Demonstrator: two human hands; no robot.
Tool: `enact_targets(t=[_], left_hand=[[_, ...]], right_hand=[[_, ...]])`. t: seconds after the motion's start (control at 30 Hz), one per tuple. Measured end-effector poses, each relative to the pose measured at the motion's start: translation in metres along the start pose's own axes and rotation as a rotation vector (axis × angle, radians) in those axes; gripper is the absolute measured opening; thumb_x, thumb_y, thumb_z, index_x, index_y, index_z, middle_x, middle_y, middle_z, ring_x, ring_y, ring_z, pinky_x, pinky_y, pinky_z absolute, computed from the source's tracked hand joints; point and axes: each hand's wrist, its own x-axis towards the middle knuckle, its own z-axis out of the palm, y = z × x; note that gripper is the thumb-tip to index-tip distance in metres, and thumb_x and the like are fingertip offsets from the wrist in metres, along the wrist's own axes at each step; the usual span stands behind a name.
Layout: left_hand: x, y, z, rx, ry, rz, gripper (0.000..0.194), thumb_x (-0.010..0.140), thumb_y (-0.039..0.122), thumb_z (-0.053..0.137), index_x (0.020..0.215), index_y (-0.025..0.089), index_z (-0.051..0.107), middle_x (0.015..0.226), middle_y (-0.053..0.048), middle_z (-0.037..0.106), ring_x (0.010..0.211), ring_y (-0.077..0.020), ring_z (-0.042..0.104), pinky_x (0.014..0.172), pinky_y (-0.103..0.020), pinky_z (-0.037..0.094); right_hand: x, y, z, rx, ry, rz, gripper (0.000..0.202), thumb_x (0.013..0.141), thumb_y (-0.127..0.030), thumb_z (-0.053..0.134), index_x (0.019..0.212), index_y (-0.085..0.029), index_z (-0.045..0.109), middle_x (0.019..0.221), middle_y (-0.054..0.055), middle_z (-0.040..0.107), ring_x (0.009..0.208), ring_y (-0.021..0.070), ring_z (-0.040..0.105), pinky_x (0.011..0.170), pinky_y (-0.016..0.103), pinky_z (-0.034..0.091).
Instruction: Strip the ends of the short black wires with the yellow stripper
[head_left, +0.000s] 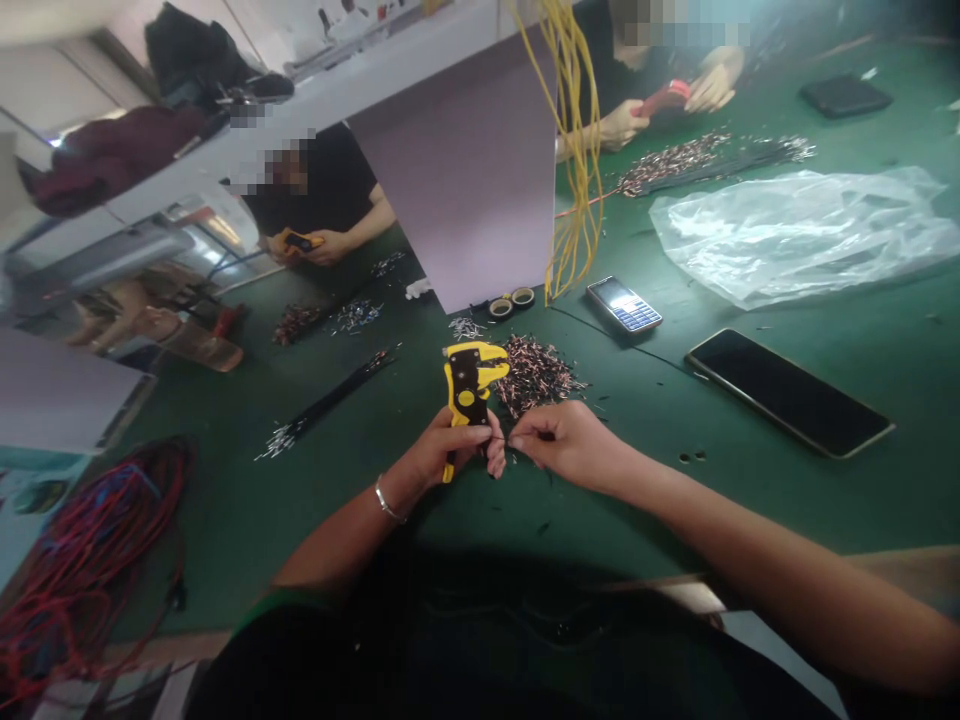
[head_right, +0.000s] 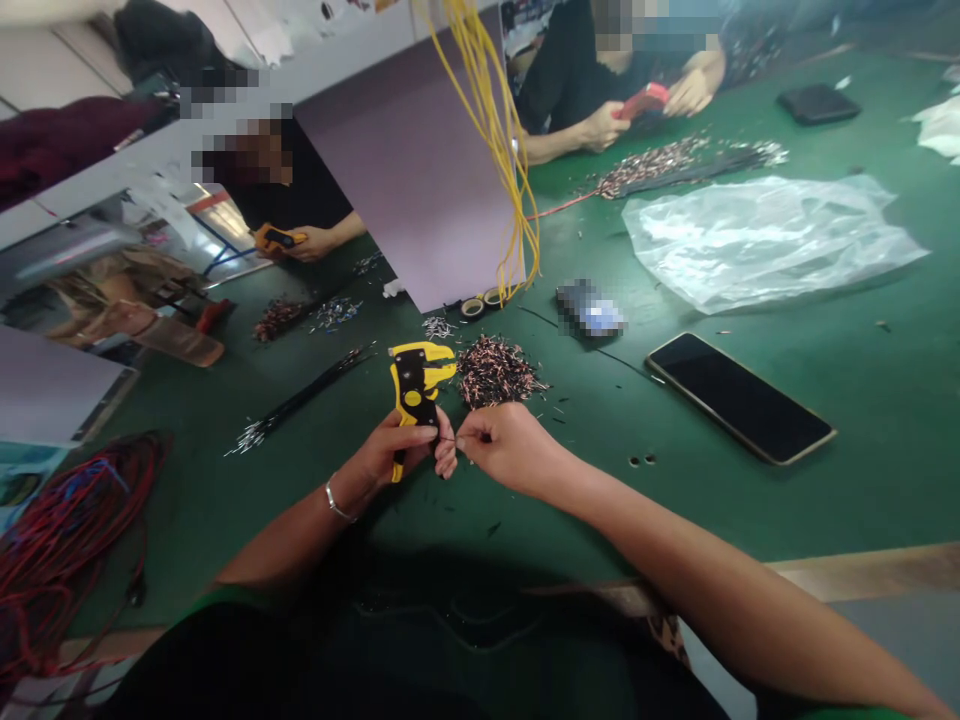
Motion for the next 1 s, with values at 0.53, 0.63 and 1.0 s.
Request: enact_targets(t=[0.53, 0.63, 1.0], left_hand=[[0.002, 0.009, -0.014, 0.035, -0.084, 0.081, 0.024, 0.067, 0.021, 0.077, 0.086, 0.012, 0.065, 0.067, -0.004, 0.063, 0.059, -0.0191, 0.061, 0.064, -0.039, 0.053], [0.002, 0.012, -0.014, 0.045, -0.164, 0.011, 0.032, 0.062, 0.027, 0.081, 0.088, 0.013, 0.067, 0.073, -0.007, 0.065, 0.066, -0.0217, 0.063, 0.07, -0.043, 0.053], [0.002, 0.012, -0.013, 0.092, -0.293, -0.068, 0.04, 0.059, 0.036, 0.083, 0.088, 0.015, 0.068, 0.076, -0.009, 0.064, 0.07, -0.0237, 0.063, 0.072, -0.045, 0.053]], right_hand=[[0.005, 0.003, -0.028, 0.245, 0.001, 0.042, 0.011, 0.067, -0.027, 0.072, 0.062, -0.018, 0.074, 0.05, -0.001, 0.062, 0.041, 0.0078, 0.044, 0.041, 0.024, 0.033], [0.003, 0.002, -0.039, 0.314, 0.084, 0.045, 0.011, 0.065, -0.029, 0.076, 0.065, -0.018, 0.076, 0.05, 0.0, 0.063, 0.041, 0.0082, 0.046, 0.04, 0.024, 0.033], [0.0, 0.001, -0.043, 0.498, 0.289, 0.006, 0.009, 0.063, -0.028, 0.08, 0.065, -0.019, 0.077, 0.05, 0.0, 0.062, 0.042, 0.008, 0.045, 0.04, 0.025, 0.032]])
